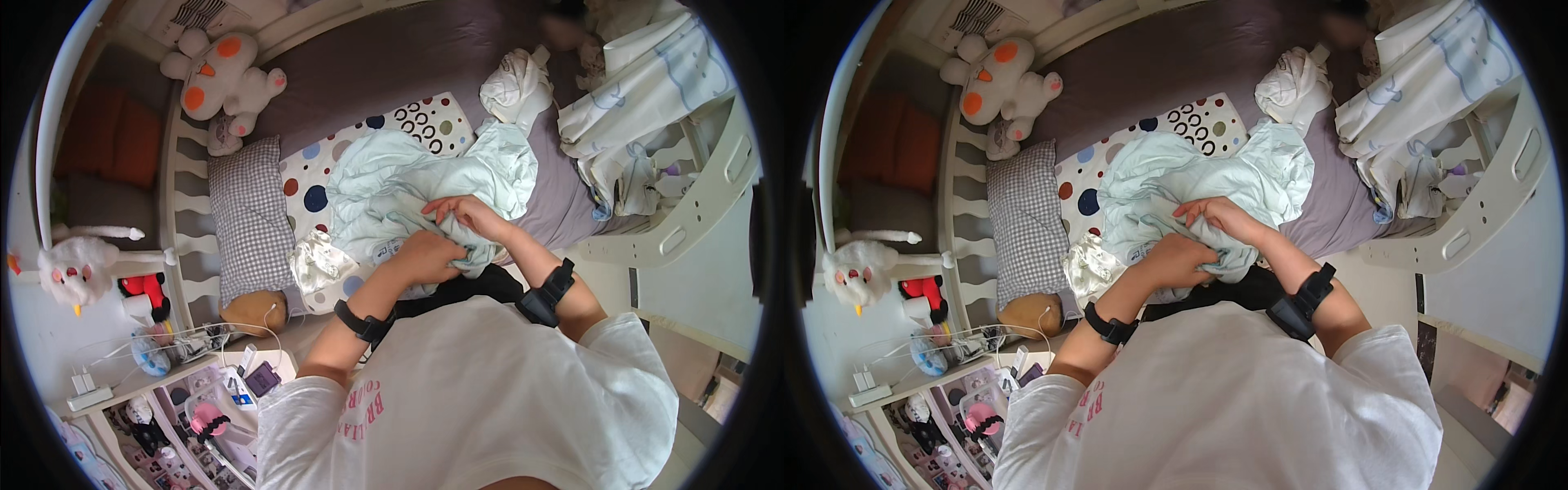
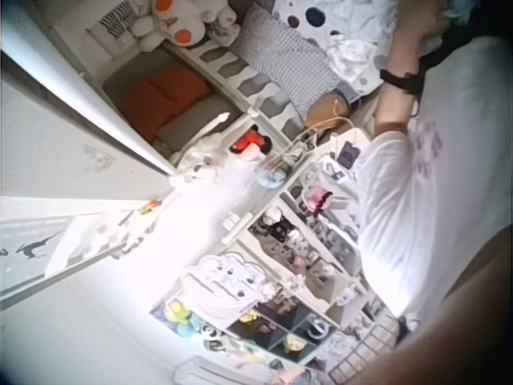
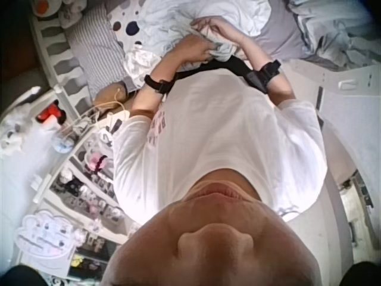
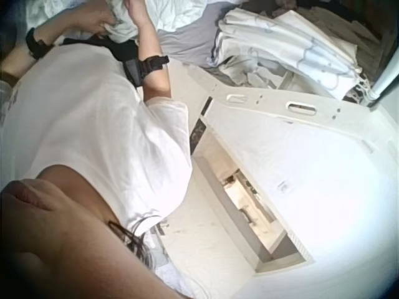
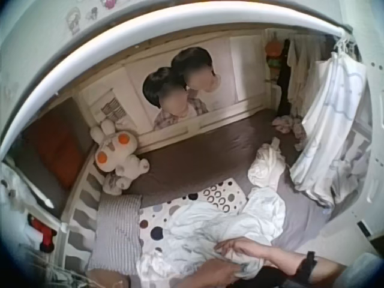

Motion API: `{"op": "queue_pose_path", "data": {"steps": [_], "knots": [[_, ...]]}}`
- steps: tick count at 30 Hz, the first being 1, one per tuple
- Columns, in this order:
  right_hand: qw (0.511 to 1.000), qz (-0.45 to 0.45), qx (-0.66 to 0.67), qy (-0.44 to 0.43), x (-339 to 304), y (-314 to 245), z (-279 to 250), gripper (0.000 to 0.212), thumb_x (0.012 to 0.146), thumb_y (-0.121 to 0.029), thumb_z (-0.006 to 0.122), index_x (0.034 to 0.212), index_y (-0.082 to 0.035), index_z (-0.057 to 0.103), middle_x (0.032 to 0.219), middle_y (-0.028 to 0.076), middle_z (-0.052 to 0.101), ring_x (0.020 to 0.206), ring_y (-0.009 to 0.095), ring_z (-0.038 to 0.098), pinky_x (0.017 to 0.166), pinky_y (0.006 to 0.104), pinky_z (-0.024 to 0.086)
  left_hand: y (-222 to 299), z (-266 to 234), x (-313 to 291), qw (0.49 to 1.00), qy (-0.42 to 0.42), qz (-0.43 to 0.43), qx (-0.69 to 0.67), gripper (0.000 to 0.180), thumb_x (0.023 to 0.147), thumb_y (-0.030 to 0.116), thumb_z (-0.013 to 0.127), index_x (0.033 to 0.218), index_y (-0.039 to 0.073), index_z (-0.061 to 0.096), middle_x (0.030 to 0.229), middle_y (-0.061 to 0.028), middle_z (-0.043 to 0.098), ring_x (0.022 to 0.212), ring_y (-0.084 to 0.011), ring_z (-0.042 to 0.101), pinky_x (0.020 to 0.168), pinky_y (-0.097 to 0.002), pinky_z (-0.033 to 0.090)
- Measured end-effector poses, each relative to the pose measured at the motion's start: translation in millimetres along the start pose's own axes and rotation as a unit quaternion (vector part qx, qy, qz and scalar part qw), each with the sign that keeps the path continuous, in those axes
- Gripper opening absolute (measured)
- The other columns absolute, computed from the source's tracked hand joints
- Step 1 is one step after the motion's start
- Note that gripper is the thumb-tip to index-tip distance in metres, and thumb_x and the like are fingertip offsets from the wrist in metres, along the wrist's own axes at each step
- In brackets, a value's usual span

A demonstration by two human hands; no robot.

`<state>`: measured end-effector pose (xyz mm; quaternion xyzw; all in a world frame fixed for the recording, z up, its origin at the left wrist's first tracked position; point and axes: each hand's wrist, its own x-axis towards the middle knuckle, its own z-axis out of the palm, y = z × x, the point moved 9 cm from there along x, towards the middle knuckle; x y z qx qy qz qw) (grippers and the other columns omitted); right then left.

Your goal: Folding a blanket on a bed and organizing clothes.

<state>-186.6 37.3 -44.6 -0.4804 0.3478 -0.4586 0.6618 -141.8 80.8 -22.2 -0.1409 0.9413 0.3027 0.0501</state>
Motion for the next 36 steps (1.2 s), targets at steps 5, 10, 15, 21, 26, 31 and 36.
{"op": "queue_pose_path", "data": {"steps": [5, 10, 15, 21, 26, 31, 36], "knots": [[0.922, 0.142, -0.251, 0.257, -10.3, 41.6, -33.3, 0.051, 0.073, -0.030, 0.057, 0.108, 0.006, 0.048, 0.100, 0.012, 0.050, 0.078, 0.013, 0.047, 0.068, 0.0243, 0.040, 11.3, 21.7, 1.9, 0.999, -0.021, 0.049, 0.008, 0.011, 0.065, 0.022, 0.060, 0.068, 0.012, 0.056, 0.064, -0.0055, 0.057, 0.064, -0.0249, 0.057, 0.055, -0.0365, 0.043], [0.867, 0.111, -0.458, 0.162, 1.4, 64.5, -36.7, 0.053, 0.075, -0.030, 0.057, 0.110, 0.007, 0.046, 0.096, 0.022, 0.054, 0.080, 0.028, 0.054, 0.074, 0.0315, 0.042, 13.0, 27.2, 1.1, 0.997, -0.025, 0.072, 0.010, 0.012, 0.064, 0.021, 0.060, 0.067, 0.011, 0.055, 0.065, -0.0043, 0.058, 0.065, -0.0243, 0.057, 0.055, -0.0366, 0.043], [0.878, 0.085, -0.226, 0.414, 1.0, 31.8, -107.4, 0.033, 0.079, -0.022, 0.048, 0.101, 0.001, 0.055, 0.092, 0.021, 0.057, 0.089, 0.030, 0.055, 0.079, 0.0328, 0.041, 20.2, 21.9, 8.2, 0.997, -0.020, 0.069, 0.004, 0.012, 0.064, 0.021, 0.061, 0.068, 0.011, 0.057, 0.065, -0.0042, 0.058, 0.065, -0.0241, 0.057, 0.055, -0.0365, 0.043], [0.905, 0.111, -0.409, -0.021, 36.8, 72.5, 16.7, 0.043, 0.080, -0.028, 0.051, 0.111, 0.002, 0.046, 0.094, 0.023, 0.055, 0.089, 0.030, 0.054, 0.079, 0.0326, 0.041, 42.5, 26.2, 13.6, 0.987, -0.057, 0.144, -0.036, 0.022, 0.064, 0.030, 0.065, 0.076, 0.011, 0.062, 0.073, -0.0060, 0.061, 0.073, -0.0222, 0.058, 0.062, -0.0334, 0.045], [0.986, 0.095, -0.132, -0.030, -6.0, 117.2, 37.5, 0.033, 0.084, -0.012, 0.045, 0.115, -0.001, 0.045, 0.112, 0.013, 0.051, 0.101, 0.021, 0.049, 0.088, 0.0304, 0.036, -6.7, -7.5, -20.1, 0.971, 0.085, 0.044, -0.218, 0.039, 0.060, 0.027, 0.072, 0.094, 0.012, 0.059, 0.089, -0.0059, 0.060, 0.079, -0.0221, 0.057, 0.070, -0.0311, 0.045], [0.979, 0.123, 0.161, -0.028, -30.6, 143.7, 40.0, 0.032, 0.084, -0.007, 0.047, 0.116, -0.002, 0.044, 0.108, 0.004, 0.050, 0.100, 0.008, 0.044, 0.084, 0.0219, 0.037, -71.7, -7.3, -64.5, 0.938, 0.176, -0.131, -0.267, 0.053, 0.061, 0.016, 0.072, 0.109, 0.010, 0.050, 0.097, -0.0081, 0.057, 0.082, -0.0217, 0.056, 0.072, -0.0292, 0.044], [0.989, 0.116, 0.048, 0.072, -33.5, 136.9, 21.7, 0.034, 0.083, -0.005, 0.051, 0.116, -0.003, 0.044, 0.104, 0.002, 0.052, 0.095, 0.007, 0.045, 0.081, 0.0193, 0.037, -88.5, 8.0, -85.3, 0.911, 0.216, -0.178, -0.302, 0.035, 0.069, 0.013, 0.065, 0.100, 0.000, 0.054, 0.091, -0.0085, 0.057, 0.083, -0.0165, 0.054, 0.074, -0.0266, 0.042]]}}
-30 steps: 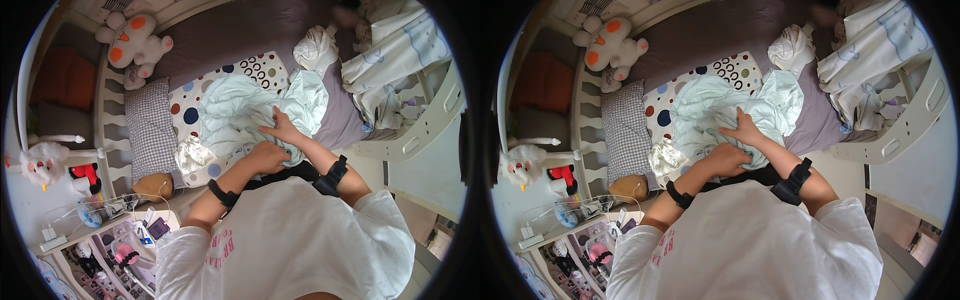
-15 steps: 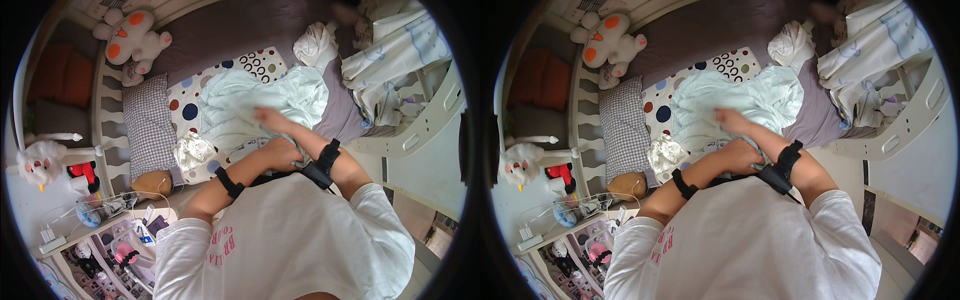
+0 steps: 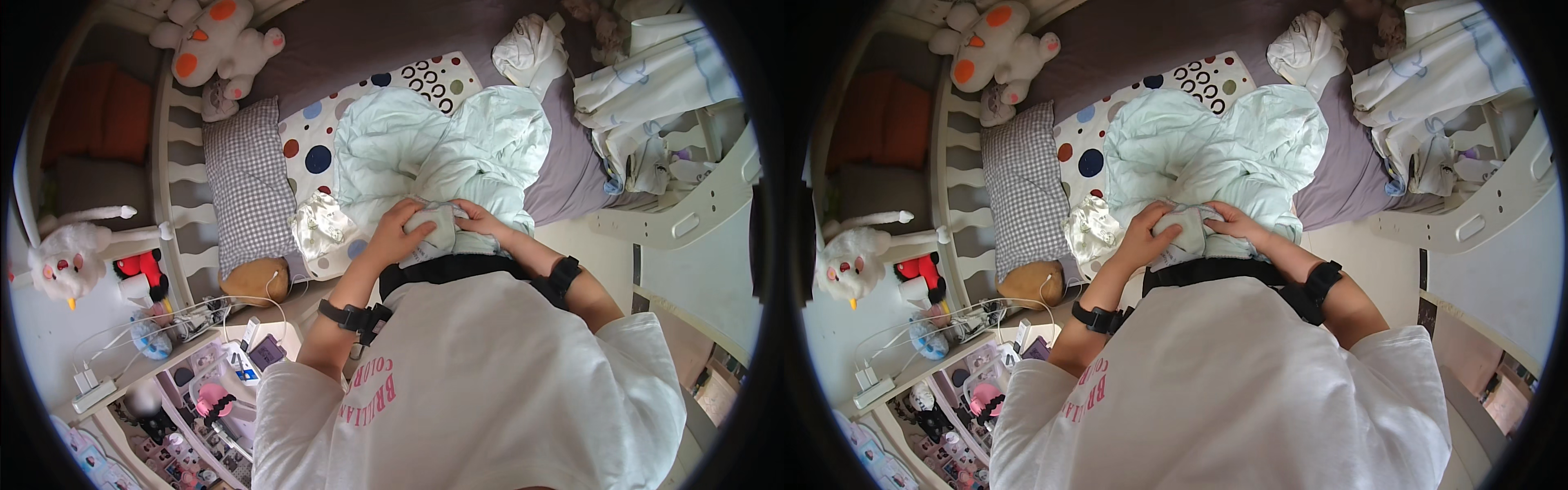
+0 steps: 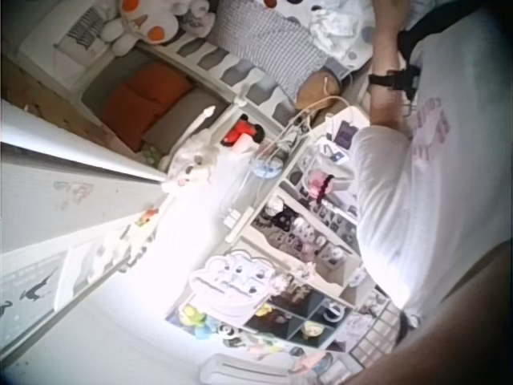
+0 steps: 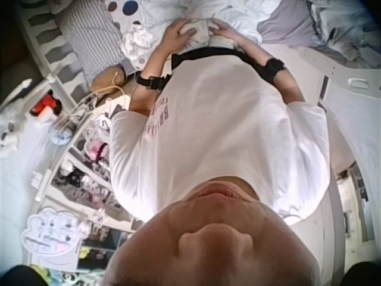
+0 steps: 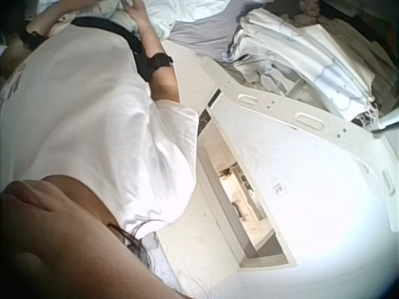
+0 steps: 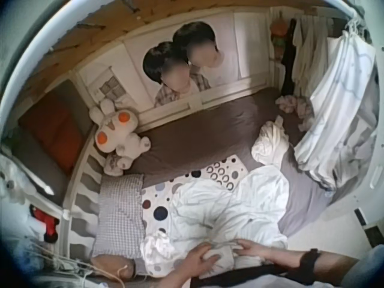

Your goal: Folding a blanket on a bed and organizing clothes.

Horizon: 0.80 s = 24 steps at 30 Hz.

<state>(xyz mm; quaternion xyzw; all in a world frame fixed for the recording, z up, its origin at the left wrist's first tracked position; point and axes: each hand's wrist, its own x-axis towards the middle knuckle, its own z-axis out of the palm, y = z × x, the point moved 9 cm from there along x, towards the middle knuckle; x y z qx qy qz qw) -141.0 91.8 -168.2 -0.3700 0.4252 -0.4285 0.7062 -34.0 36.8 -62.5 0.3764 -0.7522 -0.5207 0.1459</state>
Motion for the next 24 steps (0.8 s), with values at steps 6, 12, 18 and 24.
{"op": "queue_pose_path", "data": {"steps": [6, 12, 18, 24], "knots": [[0.968, 0.187, 0.089, 0.141, -19.8, 7.7, -11.6, 0.051, 0.079, -0.037, 0.057, 0.119, -0.008, 0.043, 0.106, 0.000, 0.052, 0.101, 0.009, 0.042, 0.087, 0.0283, 0.031, -11.8, 15.6, -3.5, 0.995, -0.061, -0.019, -0.075, 0.028, 0.071, 0.018, 0.065, 0.092, 0.001, 0.057, 0.088, -0.0105, 0.058, 0.083, -0.0160, 0.054, 0.073, -0.0266, 0.042], [0.965, 0.199, 0.027, 0.167, -29.2, -8.4, -9.0, 0.059, 0.076, -0.046, 0.056, 0.124, -0.016, 0.038, 0.112, -0.002, 0.050, 0.106, 0.012, 0.038, 0.087, 0.0323, 0.025, -31.6, -2.3, 7.4, 0.983, 0.061, -0.051, -0.164, 0.022, 0.075, 0.012, 0.062, 0.094, 0.004, 0.054, 0.090, -0.0021, 0.055, 0.086, -0.0107, 0.049, 0.077, -0.0232, 0.039], [0.983, 0.134, 0.098, 0.081, -18.7, -9.3, 1.0, 0.035, 0.077, -0.020, 0.062, 0.107, -0.013, 0.046, 0.100, 0.000, 0.052, 0.089, 0.007, 0.047, 0.074, 0.0220, 0.035, -36.6, 14.6, 13.6, 0.974, -0.012, -0.063, -0.215, 0.027, 0.071, 0.011, 0.065, 0.095, 0.005, 0.055, 0.090, -0.0024, 0.055, 0.087, -0.0118, 0.050, 0.078, -0.0234, 0.038], [0.991, 0.099, 0.063, 0.061, -14.6, -5.9, 3.1, 0.023, 0.074, -0.006, 0.058, 0.092, -0.011, 0.045, 0.082, -0.004, 0.046, 0.077, 0.005, 0.043, 0.067, 0.0181, 0.036, -15.4, 12.0, 21.6, 0.991, 0.039, 0.063, -0.107, 0.022, 0.068, 0.006, 0.066, 0.085, 0.005, 0.051, 0.095, -0.0036, 0.052, 0.092, -0.0143, 0.049, 0.083, -0.0248, 0.036]]}}
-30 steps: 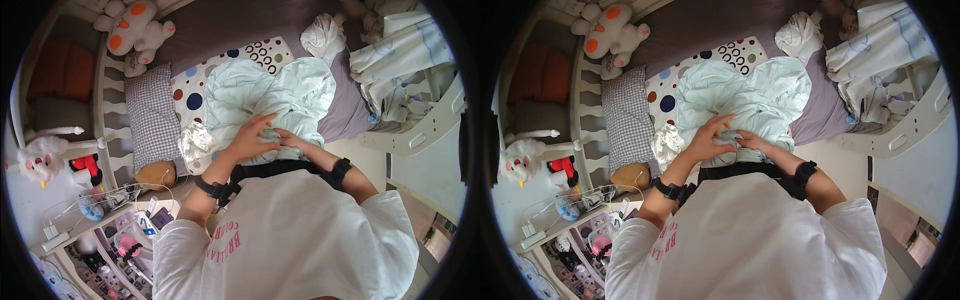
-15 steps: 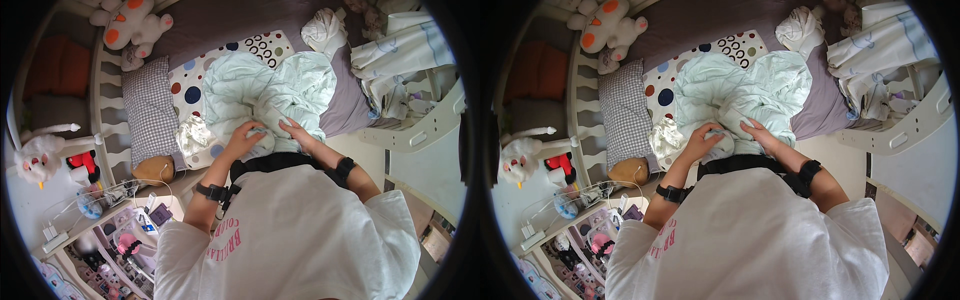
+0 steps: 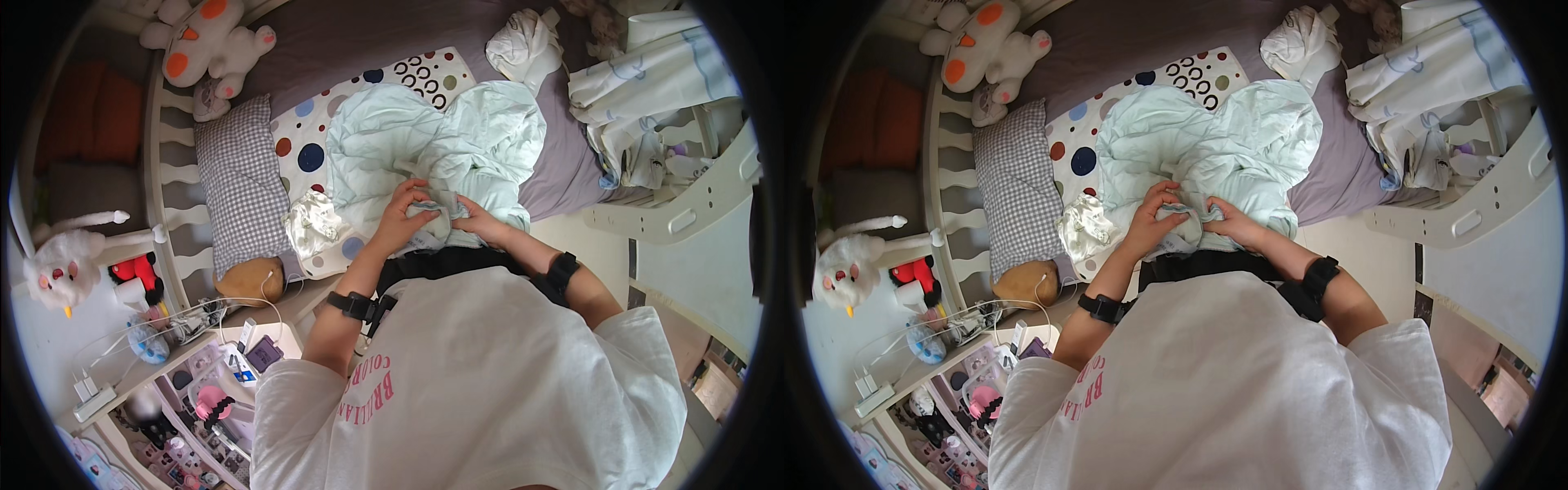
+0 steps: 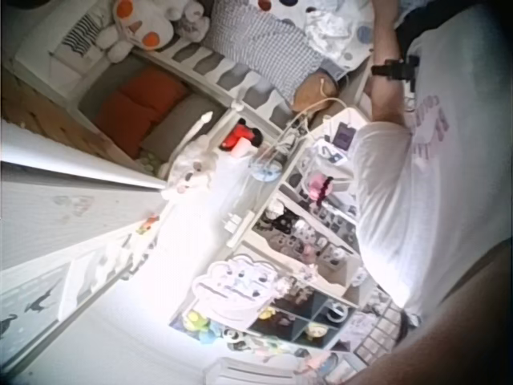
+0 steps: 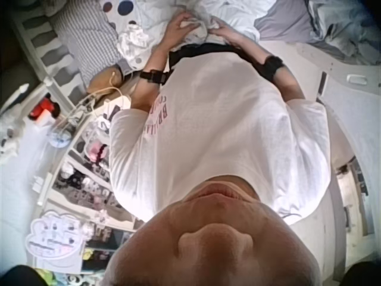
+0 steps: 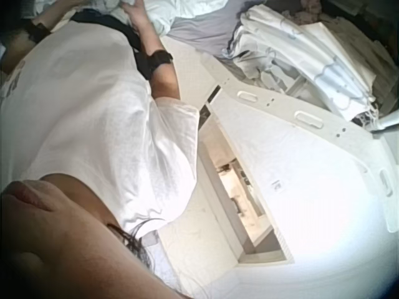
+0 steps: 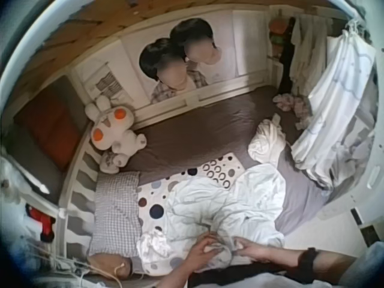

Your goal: Folding a blanket on a bed and organizing clothes.

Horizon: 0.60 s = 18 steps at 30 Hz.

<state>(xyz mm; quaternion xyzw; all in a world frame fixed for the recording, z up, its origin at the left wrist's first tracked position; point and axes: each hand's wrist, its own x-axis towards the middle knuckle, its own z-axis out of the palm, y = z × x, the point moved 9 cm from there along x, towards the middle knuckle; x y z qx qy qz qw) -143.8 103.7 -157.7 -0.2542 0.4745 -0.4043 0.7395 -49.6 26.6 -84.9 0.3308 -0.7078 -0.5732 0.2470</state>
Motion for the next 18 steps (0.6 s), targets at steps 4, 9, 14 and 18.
{"op": "queue_pose_path", "data": {"steps": [4, 9, 14, 18], "knots": [[0.999, -0.019, -0.021, -0.032, -2.2, -7.4, 7.2, 0.026, 0.074, -0.006, 0.058, 0.097, -0.009, 0.045, 0.085, -0.002, 0.047, 0.078, 0.005, 0.043, 0.068, 0.0177, 0.035, 2.9, 8.1, 0.0, 0.999, -0.033, 0.022, 0.004, 0.022, 0.069, 0.006, 0.066, 0.084, 0.006, 0.049, 0.098, -0.0049, 0.052, 0.096, -0.0162, 0.047, 0.084, -0.0263, 0.035], [0.999, -0.039, -0.011, 0.005, -3.1, -10.8, 4.0, 0.049, 0.075, -0.006, 0.057, 0.121, -0.006, 0.039, 0.104, 0.003, 0.050, 0.092, 0.008, 0.046, 0.080, 0.0202, 0.037, -32.4, 3.7, -7.8, 0.978, 0.014, -0.165, -0.130, 0.039, 0.072, 0.013, 0.064, 0.108, 0.006, 0.048, 0.108, -0.0088, 0.049, 0.101, -0.0165, 0.046, 0.085, -0.0267, 0.036], [0.999, -0.025, -0.002, -0.026, -1.7, -2.4, 6.0, 0.047, 0.075, -0.006, 0.059, 0.119, -0.005, 0.042, 0.106, 0.003, 0.051, 0.095, 0.009, 0.047, 0.082, 0.0213, 0.038, -45.4, -1.4, -13.0, 0.967, 0.019, -0.216, -0.132, 0.059, 0.074, 0.020, 0.063, 0.125, 0.008, 0.037, 0.116, -0.0115, 0.046, 0.103, -0.0175, 0.045, 0.088, -0.0270, 0.034], [0.999, 0.010, -0.003, -0.033, -0.1, 10.0, 4.9, 0.042, 0.075, -0.004, 0.060, 0.114, -0.004, 0.047, 0.100, 0.002, 0.053, 0.092, 0.009, 0.049, 0.080, 0.0211, 0.039, -41.2, 8.7, -15.5, 0.961, -0.080, -0.197, -0.175, 0.055, 0.077, 0.023, 0.061, 0.125, 0.007, 0.039, 0.119, -0.0102, 0.045, 0.108, -0.0171, 0.041, 0.090, -0.0268, 0.033]]}}
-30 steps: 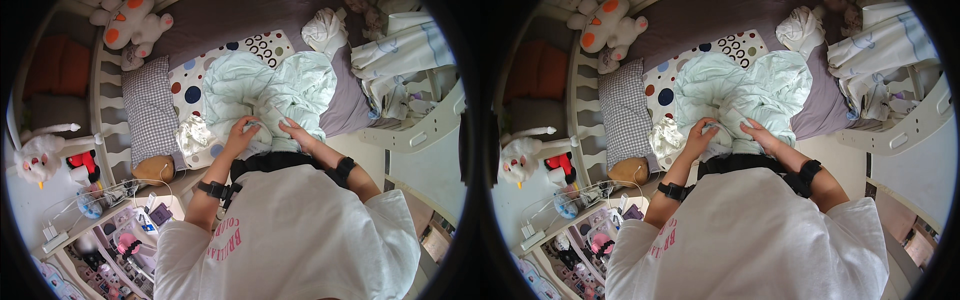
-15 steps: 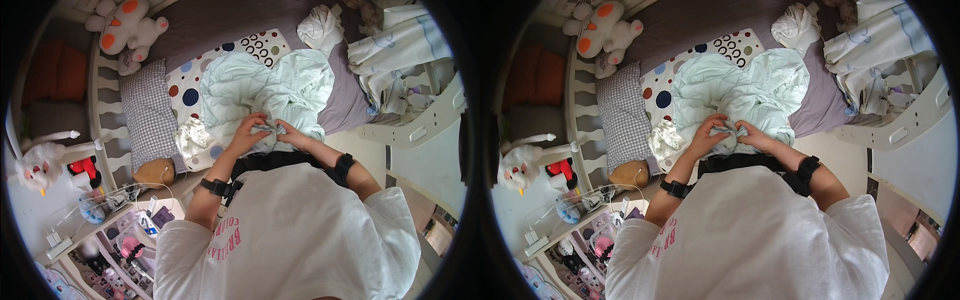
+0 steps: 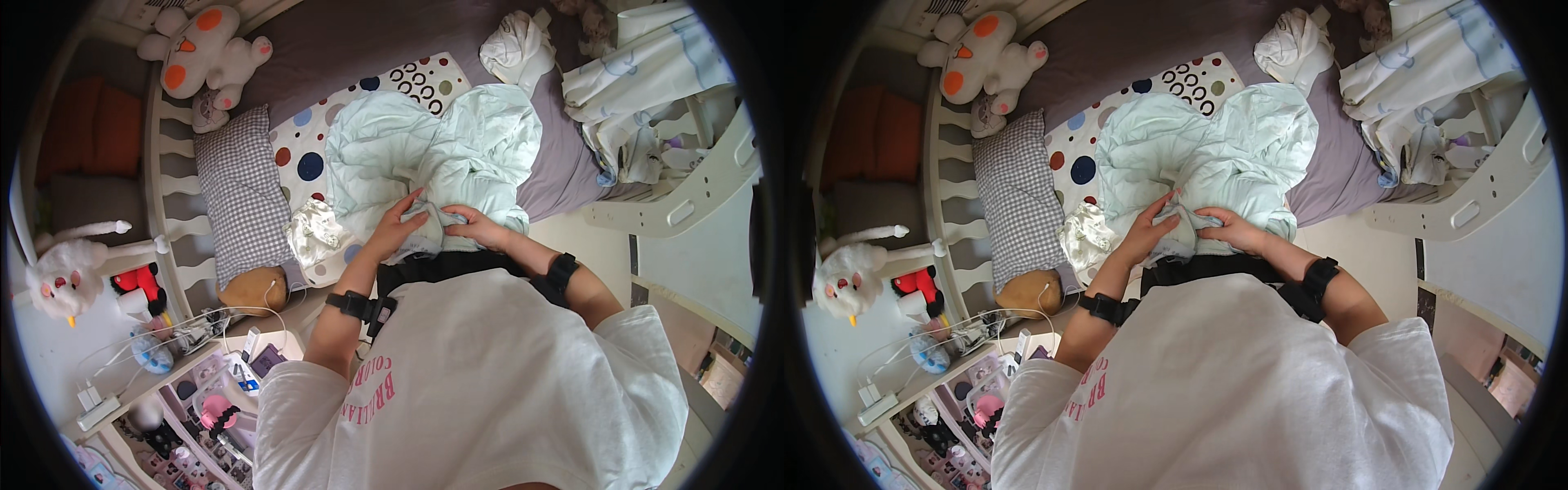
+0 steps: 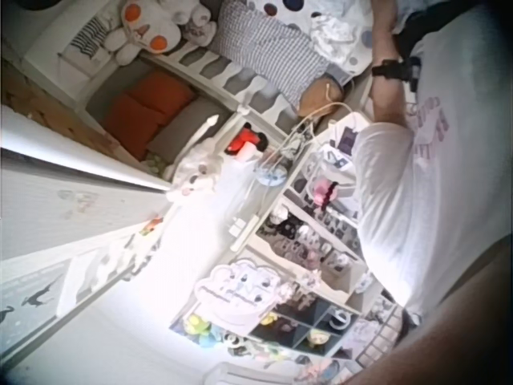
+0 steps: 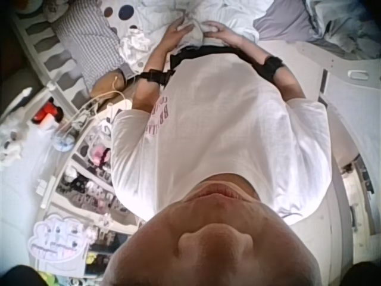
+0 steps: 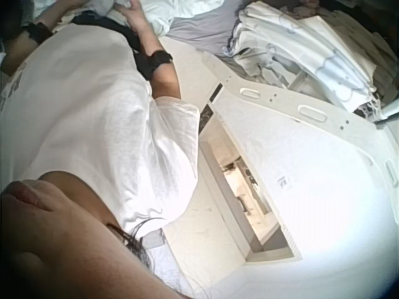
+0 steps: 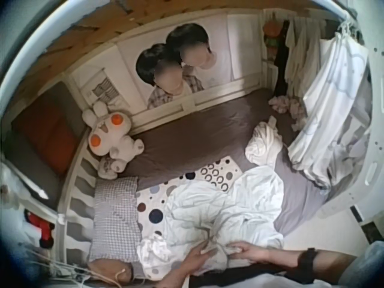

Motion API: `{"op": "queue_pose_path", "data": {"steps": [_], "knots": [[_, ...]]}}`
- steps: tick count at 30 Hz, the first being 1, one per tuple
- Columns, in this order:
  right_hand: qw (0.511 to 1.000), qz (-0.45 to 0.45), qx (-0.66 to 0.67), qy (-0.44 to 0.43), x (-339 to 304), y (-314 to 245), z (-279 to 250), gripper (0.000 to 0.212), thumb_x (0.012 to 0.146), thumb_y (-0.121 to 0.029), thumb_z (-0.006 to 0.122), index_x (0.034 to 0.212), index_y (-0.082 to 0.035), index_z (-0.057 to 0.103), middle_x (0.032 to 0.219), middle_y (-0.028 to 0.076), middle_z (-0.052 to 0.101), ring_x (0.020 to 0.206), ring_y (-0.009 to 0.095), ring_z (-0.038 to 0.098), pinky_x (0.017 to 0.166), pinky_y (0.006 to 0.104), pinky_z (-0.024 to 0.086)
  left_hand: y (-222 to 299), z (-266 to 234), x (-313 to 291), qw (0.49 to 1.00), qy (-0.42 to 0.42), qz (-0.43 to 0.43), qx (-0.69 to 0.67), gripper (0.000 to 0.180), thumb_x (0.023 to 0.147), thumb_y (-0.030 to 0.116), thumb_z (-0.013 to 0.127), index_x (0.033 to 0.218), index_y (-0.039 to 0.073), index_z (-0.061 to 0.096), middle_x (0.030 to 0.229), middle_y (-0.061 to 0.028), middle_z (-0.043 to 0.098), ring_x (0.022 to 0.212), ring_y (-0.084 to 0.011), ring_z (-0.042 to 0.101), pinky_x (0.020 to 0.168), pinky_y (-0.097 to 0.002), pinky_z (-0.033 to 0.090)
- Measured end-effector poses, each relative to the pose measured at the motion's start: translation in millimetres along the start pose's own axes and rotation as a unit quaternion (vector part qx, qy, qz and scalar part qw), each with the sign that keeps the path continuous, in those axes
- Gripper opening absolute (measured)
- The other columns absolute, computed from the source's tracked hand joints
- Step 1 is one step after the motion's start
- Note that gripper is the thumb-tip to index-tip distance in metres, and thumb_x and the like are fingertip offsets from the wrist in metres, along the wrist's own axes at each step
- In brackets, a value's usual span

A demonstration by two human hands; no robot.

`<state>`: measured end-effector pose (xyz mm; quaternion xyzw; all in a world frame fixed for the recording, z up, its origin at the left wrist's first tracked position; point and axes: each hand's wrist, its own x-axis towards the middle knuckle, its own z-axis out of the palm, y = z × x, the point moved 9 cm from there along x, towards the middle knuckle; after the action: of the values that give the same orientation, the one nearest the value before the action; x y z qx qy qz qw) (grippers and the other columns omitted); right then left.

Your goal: Folding a blanket on a bed and organizing clothes.

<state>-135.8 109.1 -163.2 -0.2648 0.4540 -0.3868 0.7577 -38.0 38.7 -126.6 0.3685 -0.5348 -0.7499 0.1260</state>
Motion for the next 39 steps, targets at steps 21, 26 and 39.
{"op": "queue_pose_path", "data": {"steps": [21, 26, 39], "knots": [[0.915, -0.095, -0.214, 0.328, -83.4, 44.1, -37.5, 0.086, 0.064, -0.018, 0.072, 0.131, -0.006, 0.021, 0.110, 0.011, 0.035, 0.093, 0.016, 0.038, 0.083, 0.0270, 0.036, 70.4, 43.1, -14.2, 0.952, 0.074, 0.251, 0.161, 0.016, 0.081, 0.013, 0.053, 0.091, 0.001, 0.053, 0.078, -0.0066, 0.057, 0.074, -0.0099, 0.051, 0.067, -0.0244, 0.040], [0.776, -0.221, -0.366, 0.463, -117.8, 9.2, -51.2, 0.088, 0.059, -0.017, 0.073, 0.129, -0.004, 0.022, 0.118, 0.021, 0.033, 0.112, 0.034, 0.032, 0.095, 0.0380, 0.028, 121.8, 78.7, -26.7, 0.960, 0.067, 0.261, 0.075, 0.017, 0.081, 0.015, 0.054, 0.089, 0.000, 0.051, 0.078, -0.0072, 0.053, 0.074, -0.0117, 0.048, 0.067, -0.0244, 0.039], [0.852, -0.183, -0.325, 0.366, -153.0, 15.6, -132.9, 0.069, 0.065, -0.017, 0.066, 0.125, -0.006, 0.033, 0.103, 0.015, 0.052, 0.098, 0.028, 0.050, 0.082, 0.0340, 0.040, 266.8, 132.1, -161.3, 0.787, 0.367, 0.496, -0.023, 0.023, 0.087, 0.018, 0.047, 0.104, 0.003, 0.046, 0.091, -0.0058, 0.054, 0.076, -0.0125, 0.053, 0.069, -0.0251, 0.044]]}}
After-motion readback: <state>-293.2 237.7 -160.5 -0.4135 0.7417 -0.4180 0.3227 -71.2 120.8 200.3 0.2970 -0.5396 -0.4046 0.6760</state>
